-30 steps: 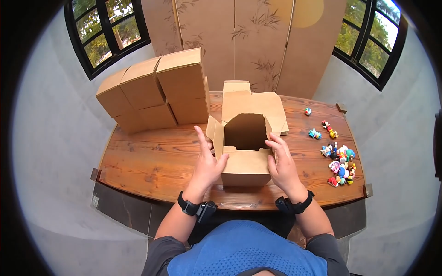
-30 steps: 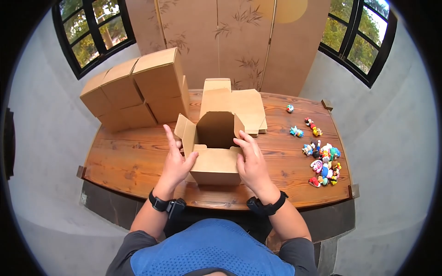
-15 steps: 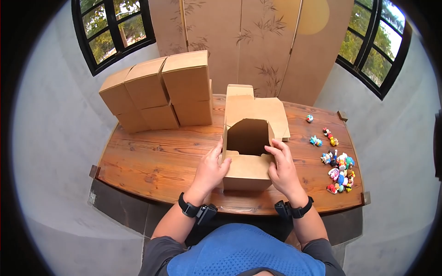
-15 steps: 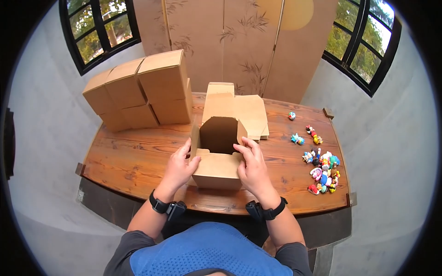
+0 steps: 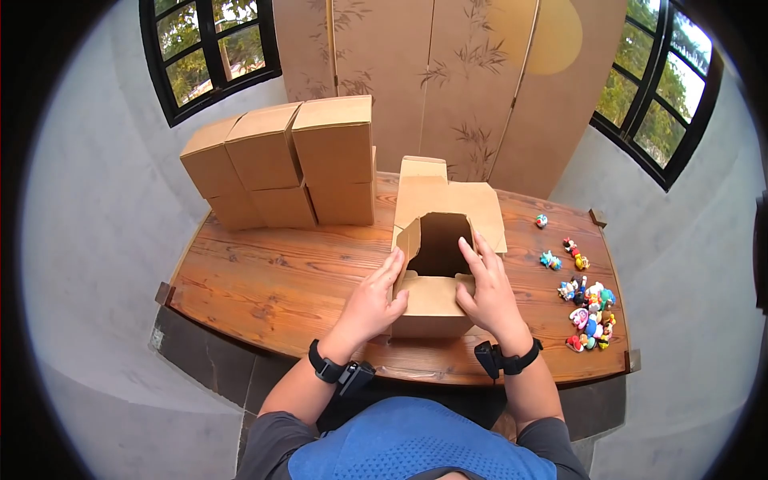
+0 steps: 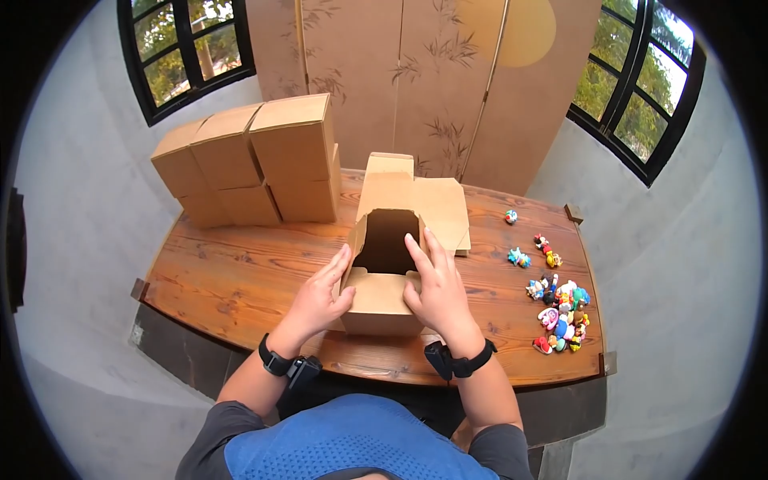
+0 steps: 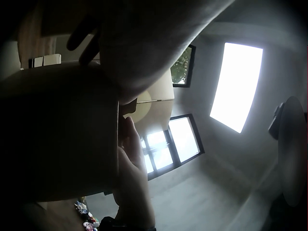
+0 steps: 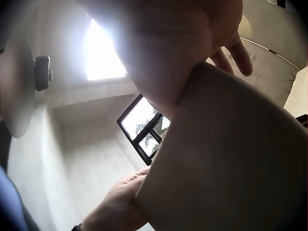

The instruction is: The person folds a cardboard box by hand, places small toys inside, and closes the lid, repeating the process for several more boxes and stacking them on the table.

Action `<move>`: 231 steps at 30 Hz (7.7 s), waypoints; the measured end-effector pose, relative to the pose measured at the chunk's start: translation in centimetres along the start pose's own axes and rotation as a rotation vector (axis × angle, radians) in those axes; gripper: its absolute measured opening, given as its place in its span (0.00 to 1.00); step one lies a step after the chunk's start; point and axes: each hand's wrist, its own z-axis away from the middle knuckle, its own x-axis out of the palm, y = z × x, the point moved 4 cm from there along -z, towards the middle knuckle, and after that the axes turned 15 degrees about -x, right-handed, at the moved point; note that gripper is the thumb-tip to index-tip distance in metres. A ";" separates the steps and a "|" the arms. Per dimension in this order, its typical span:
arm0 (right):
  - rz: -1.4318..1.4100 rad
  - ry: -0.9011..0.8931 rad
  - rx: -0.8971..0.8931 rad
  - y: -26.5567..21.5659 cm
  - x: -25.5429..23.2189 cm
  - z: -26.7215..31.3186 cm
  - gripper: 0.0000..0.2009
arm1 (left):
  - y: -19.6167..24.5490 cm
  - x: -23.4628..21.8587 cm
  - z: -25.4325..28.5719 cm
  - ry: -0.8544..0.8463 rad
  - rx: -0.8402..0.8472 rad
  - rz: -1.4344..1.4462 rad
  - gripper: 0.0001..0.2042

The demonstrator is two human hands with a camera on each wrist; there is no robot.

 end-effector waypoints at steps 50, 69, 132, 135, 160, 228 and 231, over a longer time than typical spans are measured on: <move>0.014 -0.691 -0.098 3.1 -3.8 -8.1 0.33 | 0.2 1.5 0.2 -0.127 0.000 -0.022 0.37; -0.078 -0.613 -0.100 4.3 -3.4 -7.0 0.34 | 3.5 1.9 -1.1 -0.183 0.140 -0.452 0.45; -0.109 -0.553 -0.140 3.1 -3.4 -8.0 0.16 | 1.9 2.4 -0.9 -0.111 0.206 -0.058 0.33; -0.130 -0.565 -0.168 3.5 -2.5 -7.8 0.15 | 1.5 2.5 -0.8 -0.070 0.239 -0.071 0.36; 0.038 -0.712 -0.208 3.5 -0.2 -7.1 0.19 | 2.2 2.5 -1.0 -0.174 0.201 -0.204 0.47; -0.026 -0.672 -0.060 3.2 2.2 -8.4 0.21 | 2.1 2.8 -1.5 -0.154 0.146 -0.242 0.45; -0.048 -0.674 -0.008 2.6 1.3 -8.1 0.26 | 2.0 2.8 -1.4 -0.159 0.142 -0.235 0.45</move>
